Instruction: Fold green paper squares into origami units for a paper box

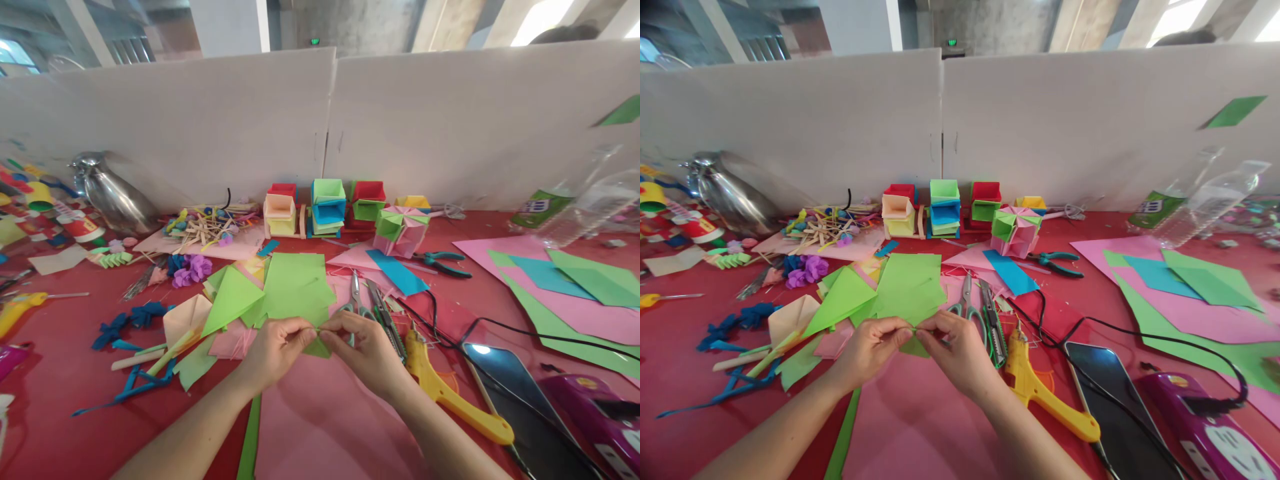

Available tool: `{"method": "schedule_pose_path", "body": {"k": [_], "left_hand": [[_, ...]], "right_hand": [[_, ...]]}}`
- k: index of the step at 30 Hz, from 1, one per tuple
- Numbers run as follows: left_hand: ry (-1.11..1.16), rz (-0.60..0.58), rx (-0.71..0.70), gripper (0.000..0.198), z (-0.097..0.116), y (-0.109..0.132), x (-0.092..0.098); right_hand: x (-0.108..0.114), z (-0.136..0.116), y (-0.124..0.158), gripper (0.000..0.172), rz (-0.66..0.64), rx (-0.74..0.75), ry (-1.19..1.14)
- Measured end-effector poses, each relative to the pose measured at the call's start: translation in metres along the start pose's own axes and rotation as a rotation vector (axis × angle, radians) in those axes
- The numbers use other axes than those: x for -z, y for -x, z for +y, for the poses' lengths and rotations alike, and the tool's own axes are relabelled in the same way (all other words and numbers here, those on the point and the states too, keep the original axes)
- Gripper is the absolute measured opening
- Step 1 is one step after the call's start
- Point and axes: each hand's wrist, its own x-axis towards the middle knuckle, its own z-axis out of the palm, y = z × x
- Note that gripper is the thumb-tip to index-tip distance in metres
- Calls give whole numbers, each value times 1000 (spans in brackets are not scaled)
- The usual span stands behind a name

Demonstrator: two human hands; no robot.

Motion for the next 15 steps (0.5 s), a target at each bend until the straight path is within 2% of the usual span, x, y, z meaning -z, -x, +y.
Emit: {"method": "schedule_pose_path", "body": {"k": [3, 6, 10, 15], "left_hand": [[-2, 10, 2, 22, 2, 0, 1], [4, 53, -41, 15, 4, 0, 0], [22, 89, -61, 19, 6, 0, 0], [43, 90, 1, 18, 5, 0, 1]], "right_hand": [[1, 1, 0, 10, 16, -47, -11], [2, 2, 0, 12, 41, 0, 5], [4, 2, 0, 11, 17, 21, -11], [4, 1, 0, 10, 36, 31, 21]]}}
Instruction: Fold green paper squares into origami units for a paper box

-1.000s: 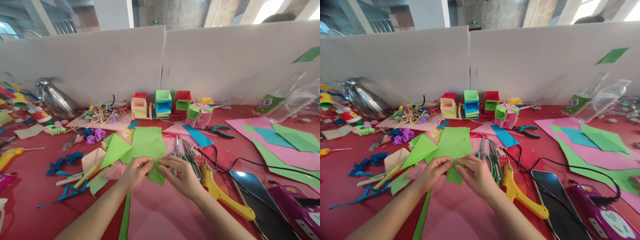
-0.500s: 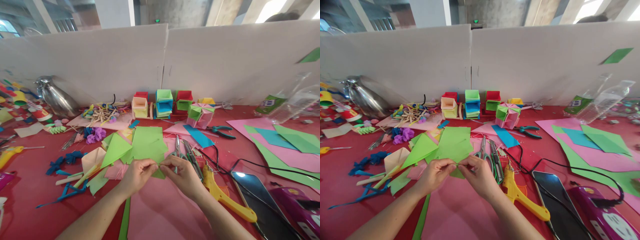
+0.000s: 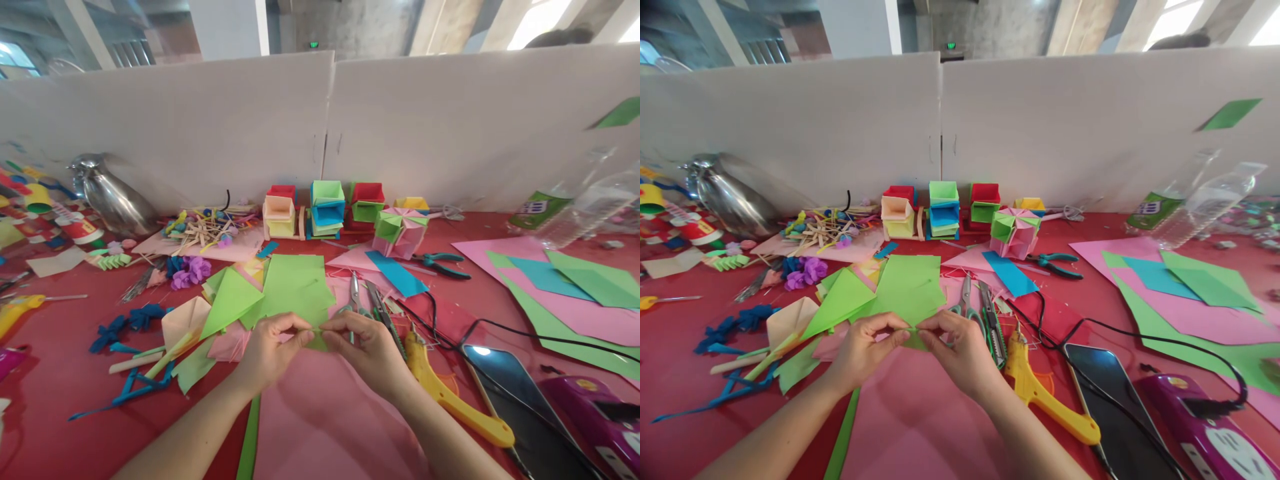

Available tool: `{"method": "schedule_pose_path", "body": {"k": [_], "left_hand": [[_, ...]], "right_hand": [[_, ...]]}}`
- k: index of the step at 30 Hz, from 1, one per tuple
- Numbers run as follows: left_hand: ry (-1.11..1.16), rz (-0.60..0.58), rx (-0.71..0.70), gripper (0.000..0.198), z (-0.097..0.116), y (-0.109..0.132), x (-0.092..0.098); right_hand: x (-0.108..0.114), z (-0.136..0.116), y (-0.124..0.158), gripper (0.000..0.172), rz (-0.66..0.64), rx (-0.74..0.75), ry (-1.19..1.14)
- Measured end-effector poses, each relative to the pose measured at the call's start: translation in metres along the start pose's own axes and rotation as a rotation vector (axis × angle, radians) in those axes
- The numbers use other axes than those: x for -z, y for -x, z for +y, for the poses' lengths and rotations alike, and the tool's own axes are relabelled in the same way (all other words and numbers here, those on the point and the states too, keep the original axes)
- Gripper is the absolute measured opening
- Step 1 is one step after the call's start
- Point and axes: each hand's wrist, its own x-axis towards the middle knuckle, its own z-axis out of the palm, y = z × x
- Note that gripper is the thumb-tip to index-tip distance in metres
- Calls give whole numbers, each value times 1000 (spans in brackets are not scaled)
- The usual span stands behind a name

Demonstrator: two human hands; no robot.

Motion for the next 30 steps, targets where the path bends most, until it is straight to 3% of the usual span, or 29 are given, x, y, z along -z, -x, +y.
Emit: {"method": "schedule_pose_path", "body": {"k": [5, 9, 12, 14, 17, 21, 30], "left_hand": [[36, 178, 38, 23, -3, -1, -1], [330, -25, 208, 42, -4, -2, -2], [560, -50, 320, 31, -5, -4, -3], [613, 8, 343, 25, -6, -5, -3], [621, 71, 340, 26, -8, -7, -4], [565, 33, 335, 24, -8, -6, -6], [493, -31, 392, 28, -3, -4, -8]], "right_hand": [[0, 4, 2, 14, 180, 213, 132], [1, 6, 2, 18, 246, 406, 285], [-1, 7, 2, 17, 177, 447, 302], [-3, 9, 3, 17, 152, 374, 244], [-6, 12, 3, 34, 159, 144, 75], [-9, 14, 1, 40, 46, -154, -237], [-9, 10, -2, 27, -113, -377, -659]]}}
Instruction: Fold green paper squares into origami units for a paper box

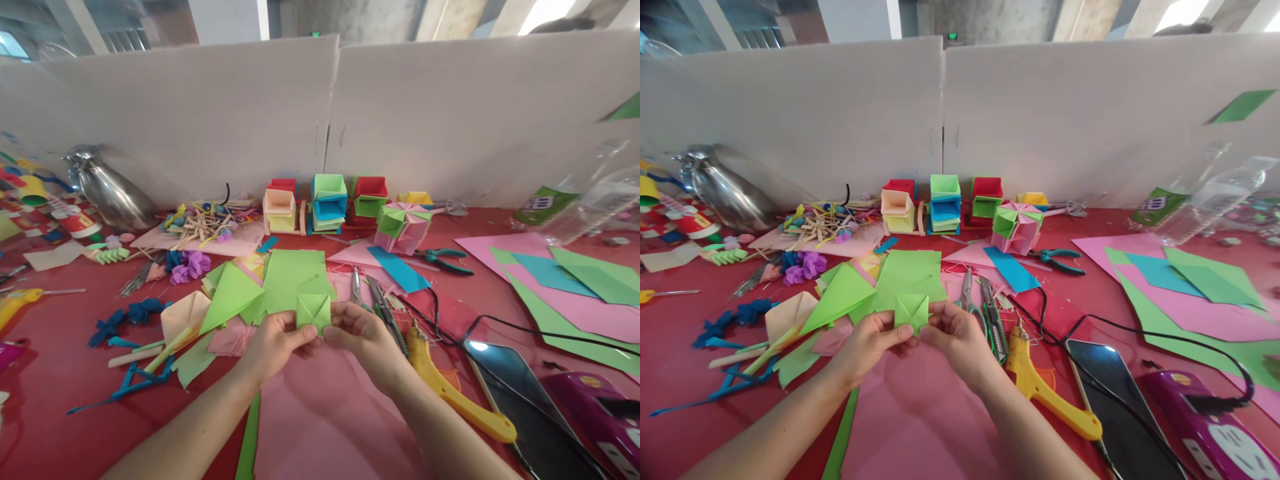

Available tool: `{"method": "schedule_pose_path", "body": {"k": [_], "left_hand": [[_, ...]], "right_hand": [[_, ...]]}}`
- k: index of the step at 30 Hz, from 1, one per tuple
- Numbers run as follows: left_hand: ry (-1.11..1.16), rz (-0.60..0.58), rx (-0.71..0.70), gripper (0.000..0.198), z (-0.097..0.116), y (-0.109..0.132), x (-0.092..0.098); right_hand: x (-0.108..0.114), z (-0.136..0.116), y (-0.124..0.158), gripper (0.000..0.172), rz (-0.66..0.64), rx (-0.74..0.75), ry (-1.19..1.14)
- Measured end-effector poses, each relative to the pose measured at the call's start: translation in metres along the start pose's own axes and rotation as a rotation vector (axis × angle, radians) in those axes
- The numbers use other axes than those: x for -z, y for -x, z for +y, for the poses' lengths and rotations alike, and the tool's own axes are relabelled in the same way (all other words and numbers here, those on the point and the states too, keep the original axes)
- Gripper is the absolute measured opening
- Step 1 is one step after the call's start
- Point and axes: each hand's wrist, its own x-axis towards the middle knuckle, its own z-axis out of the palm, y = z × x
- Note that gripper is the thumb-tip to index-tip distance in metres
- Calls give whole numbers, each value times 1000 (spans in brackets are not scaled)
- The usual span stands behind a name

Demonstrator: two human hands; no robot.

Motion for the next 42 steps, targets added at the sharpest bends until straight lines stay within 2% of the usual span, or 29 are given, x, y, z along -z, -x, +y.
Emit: {"method": "schedule_pose_path", "body": {"k": [3, 5, 8, 10, 13, 16, 20, 26, 29, 36, 39, 42], "left_hand": [[7, -52, 29, 28, 0, -1, 2], [28, -39, 51, 28, -1, -2, 4], [47, 28, 84, 28, -2, -5, 5], [51, 33, 102, 26, -2, -6, 5], [78, 12, 116, 26, -1, -6, 5], [100, -5, 117, 28, -2, -7, 6], [66, -74, 93, 31, -4, -6, 7], [45, -167, 132, 36, -7, -4, 9], [37, -183, 146, 37, -7, -4, 9], [82, -163, 138, 37, -8, -4, 8], [35, -201, 110, 36, -6, -2, 8], [-10, -159, 125, 33, -4, -1, 7]], "right_hand": [[3, 2, -1, 26, -19, 9, 83], [5, 4, -1, 31, 13, 71, 251], [7, 5, 1, 37, 99, 330, 628], [7, 4, 2, 28, 99, 523, 846], [6, 3, 2, 18, 56, 634, 987], [4, 3, 1, 11, 47, 612, 945], [3, 1, 1, 5, 77, 496, 849], [3, 1, 1, 10, 77, 327, 740], [2, 2, 2, 14, 71, 323, 735], [2, 2, 2, 15, 55, 432, 842], [2, 1, 2, 16, 50, 431, 859], [0, 3, 2, 16, 46, 412, 839]]}}
